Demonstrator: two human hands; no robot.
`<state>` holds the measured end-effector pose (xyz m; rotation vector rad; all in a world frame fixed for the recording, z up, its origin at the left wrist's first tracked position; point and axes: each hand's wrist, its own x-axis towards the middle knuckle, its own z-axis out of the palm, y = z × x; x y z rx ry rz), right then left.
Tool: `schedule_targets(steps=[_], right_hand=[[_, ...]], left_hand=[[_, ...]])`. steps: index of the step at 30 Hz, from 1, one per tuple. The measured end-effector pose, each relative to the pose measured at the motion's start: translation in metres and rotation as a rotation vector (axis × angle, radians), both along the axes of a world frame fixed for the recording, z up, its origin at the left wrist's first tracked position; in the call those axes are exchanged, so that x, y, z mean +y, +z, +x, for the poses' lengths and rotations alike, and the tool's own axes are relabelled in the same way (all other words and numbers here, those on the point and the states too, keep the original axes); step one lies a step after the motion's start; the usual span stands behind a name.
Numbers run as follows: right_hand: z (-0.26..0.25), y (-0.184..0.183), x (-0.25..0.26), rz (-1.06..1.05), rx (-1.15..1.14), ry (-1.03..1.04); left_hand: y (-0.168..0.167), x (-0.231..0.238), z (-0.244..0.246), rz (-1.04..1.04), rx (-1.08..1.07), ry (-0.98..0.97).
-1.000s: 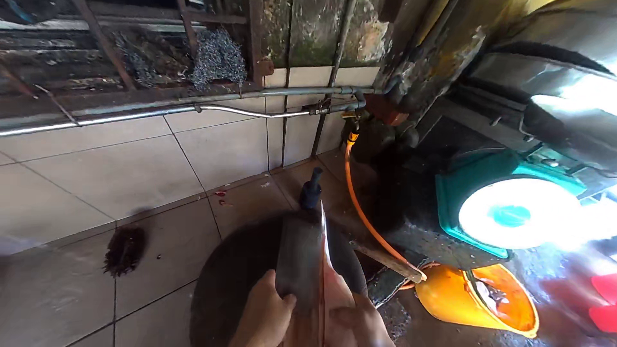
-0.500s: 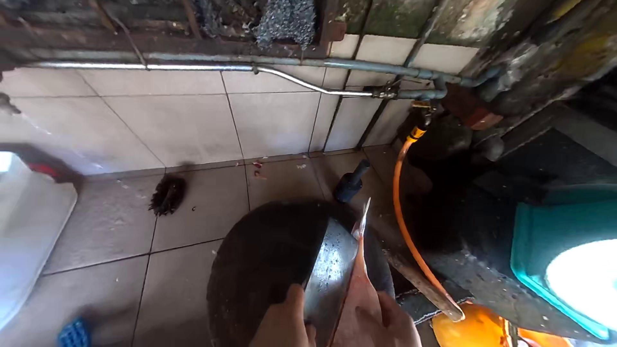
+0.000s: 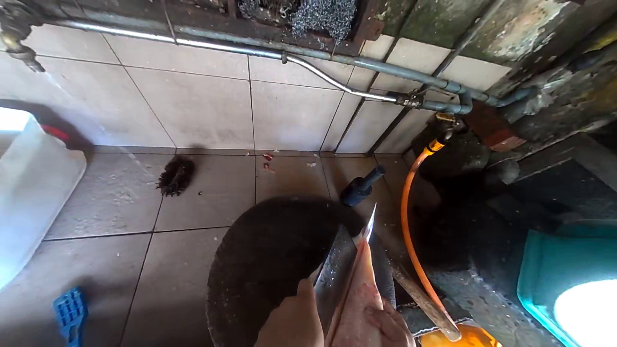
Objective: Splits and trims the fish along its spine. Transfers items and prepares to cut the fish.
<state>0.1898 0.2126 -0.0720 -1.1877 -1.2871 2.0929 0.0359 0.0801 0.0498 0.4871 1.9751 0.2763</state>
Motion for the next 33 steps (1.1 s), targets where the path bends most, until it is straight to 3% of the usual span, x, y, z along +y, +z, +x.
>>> schedule_targets(steps=[13, 15, 19, 24, 33], right_hand=[[-0.009, -0.007, -0.002, 0.054, 0.009, 0.099], [-0.009, -0.01, 0.0, 0.15, -0.013, 0.113], [-0.013, -0.016, 0.007, 0.562, -0.071, 0.206], [-0.017, -0.015, 0.002, 0.581, -0.031, 0.195], [-0.03, -0.005, -0.007, 0.77, -0.193, 0.216]], left_hand=[[-0.011, 0.027, 0.014, 0.011, 0.143, 0.013], [-0.015, 0.031, 0.015, 0.007, 0.173, 0.001], [-0.021, 0.035, 0.018, 0.012, 0.202, 0.011], [-0.033, 0.045, 0.021, 0.025, 0.249, 0.043], [-0.031, 0.067, 0.008, -0.104, 0.264, 0.007]])
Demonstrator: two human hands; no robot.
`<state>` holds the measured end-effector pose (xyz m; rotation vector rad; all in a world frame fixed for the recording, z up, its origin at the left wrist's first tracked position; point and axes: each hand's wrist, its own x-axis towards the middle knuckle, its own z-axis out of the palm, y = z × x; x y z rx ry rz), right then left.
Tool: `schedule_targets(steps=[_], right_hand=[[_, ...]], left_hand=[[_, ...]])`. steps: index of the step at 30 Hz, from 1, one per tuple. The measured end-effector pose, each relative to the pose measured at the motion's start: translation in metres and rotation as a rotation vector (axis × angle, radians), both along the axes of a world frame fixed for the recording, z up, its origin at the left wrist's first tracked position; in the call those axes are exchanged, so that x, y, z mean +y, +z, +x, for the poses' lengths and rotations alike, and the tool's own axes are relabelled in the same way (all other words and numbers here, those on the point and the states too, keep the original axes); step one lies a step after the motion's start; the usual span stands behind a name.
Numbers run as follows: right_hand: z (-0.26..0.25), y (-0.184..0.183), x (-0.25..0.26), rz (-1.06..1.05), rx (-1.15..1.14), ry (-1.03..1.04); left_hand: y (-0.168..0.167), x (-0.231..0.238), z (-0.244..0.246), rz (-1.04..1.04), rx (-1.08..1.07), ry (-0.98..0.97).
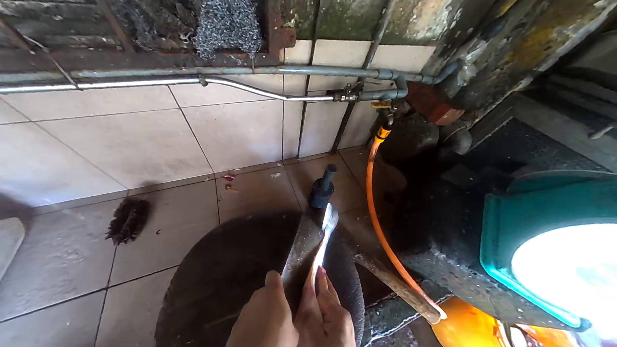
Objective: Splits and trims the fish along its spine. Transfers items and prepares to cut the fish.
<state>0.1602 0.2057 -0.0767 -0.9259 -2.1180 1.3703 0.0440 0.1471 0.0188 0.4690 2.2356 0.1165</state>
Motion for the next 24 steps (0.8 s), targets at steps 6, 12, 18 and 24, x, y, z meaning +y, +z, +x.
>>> schedule_targets(steps=[6, 12, 18, 24], right_hand=[[0.003, -0.008, 0.002, 0.021, 0.047, 0.006], [0.011, -0.023, 0.006, 0.004, 0.173, 0.001], [0.008, -0.035, 0.003, 0.013, 0.275, -0.041], [0.019, -0.043, 0.008, -0.067, 0.336, -0.09]], left_hand=[[-0.001, 0.022, -0.006, -0.039, 0.038, -0.019], [0.009, 0.02, -0.01, -0.093, 0.029, -0.11], [0.013, 0.03, -0.007, -0.165, 0.085, -0.114], [0.026, 0.019, 0.003, -0.231, 0.107, -0.146]])
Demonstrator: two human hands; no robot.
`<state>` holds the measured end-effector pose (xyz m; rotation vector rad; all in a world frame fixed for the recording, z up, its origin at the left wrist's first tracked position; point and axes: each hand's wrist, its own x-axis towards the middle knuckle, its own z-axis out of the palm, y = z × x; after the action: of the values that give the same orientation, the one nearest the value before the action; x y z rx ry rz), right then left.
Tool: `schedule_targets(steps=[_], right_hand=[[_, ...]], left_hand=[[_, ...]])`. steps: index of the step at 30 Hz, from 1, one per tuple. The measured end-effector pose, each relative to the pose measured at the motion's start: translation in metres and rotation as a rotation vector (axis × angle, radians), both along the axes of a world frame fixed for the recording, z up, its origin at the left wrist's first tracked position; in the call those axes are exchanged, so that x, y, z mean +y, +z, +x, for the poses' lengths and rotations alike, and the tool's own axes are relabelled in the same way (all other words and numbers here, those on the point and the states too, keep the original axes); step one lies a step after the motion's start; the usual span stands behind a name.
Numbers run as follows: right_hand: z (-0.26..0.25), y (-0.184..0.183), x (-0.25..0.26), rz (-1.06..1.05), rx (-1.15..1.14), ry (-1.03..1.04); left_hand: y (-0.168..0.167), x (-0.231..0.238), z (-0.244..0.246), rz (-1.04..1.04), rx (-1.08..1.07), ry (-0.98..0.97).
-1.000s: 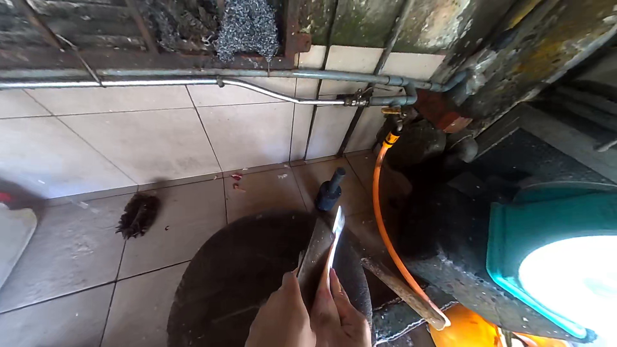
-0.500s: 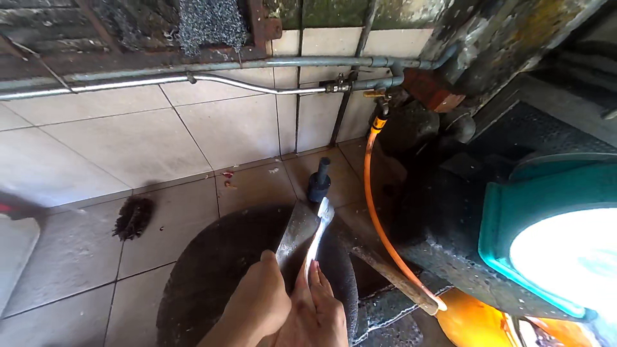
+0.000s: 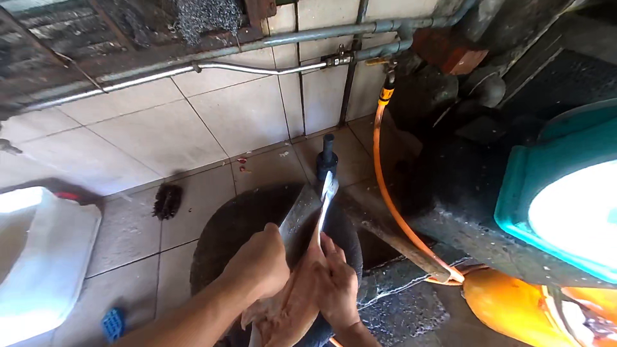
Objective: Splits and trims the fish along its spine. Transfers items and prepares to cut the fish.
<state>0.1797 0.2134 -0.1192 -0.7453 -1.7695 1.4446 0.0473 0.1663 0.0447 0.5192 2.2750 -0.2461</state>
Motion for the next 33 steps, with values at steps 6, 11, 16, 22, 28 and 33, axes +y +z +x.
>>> schedule_targets(steps=[6, 11, 16, 22, 28, 33], right_hand=[[-0.002, -0.001, 0.0, -0.023, 0.04, 0.009], [-0.004, 0.001, -0.003, -0.012, 0.023, -0.019], [-0.009, 0.004, -0.006, 0.028, -0.044, -0.031], [-0.006, 0.002, -0.007, 0.027, -0.05, -0.044], [-0.003, -0.003, -0.003, 0.027, 0.002, -0.013], [-0.002, -0.008, -0.001, 0.036, 0.026, -0.001]], left_hand=[[0.018, -0.037, 0.024, -0.033, 0.018, 0.032], [0.006, -0.048, 0.049, 0.008, 0.032, 0.145], [-0.004, -0.036, 0.045, 0.012, 0.045, 0.139], [-0.015, -0.006, 0.03, 0.056, 0.065, 0.068], [-0.005, -0.026, 0.027, 0.008, 0.039, -0.024], [-0.014, -0.032, 0.039, -0.057, 0.08, 0.004]])
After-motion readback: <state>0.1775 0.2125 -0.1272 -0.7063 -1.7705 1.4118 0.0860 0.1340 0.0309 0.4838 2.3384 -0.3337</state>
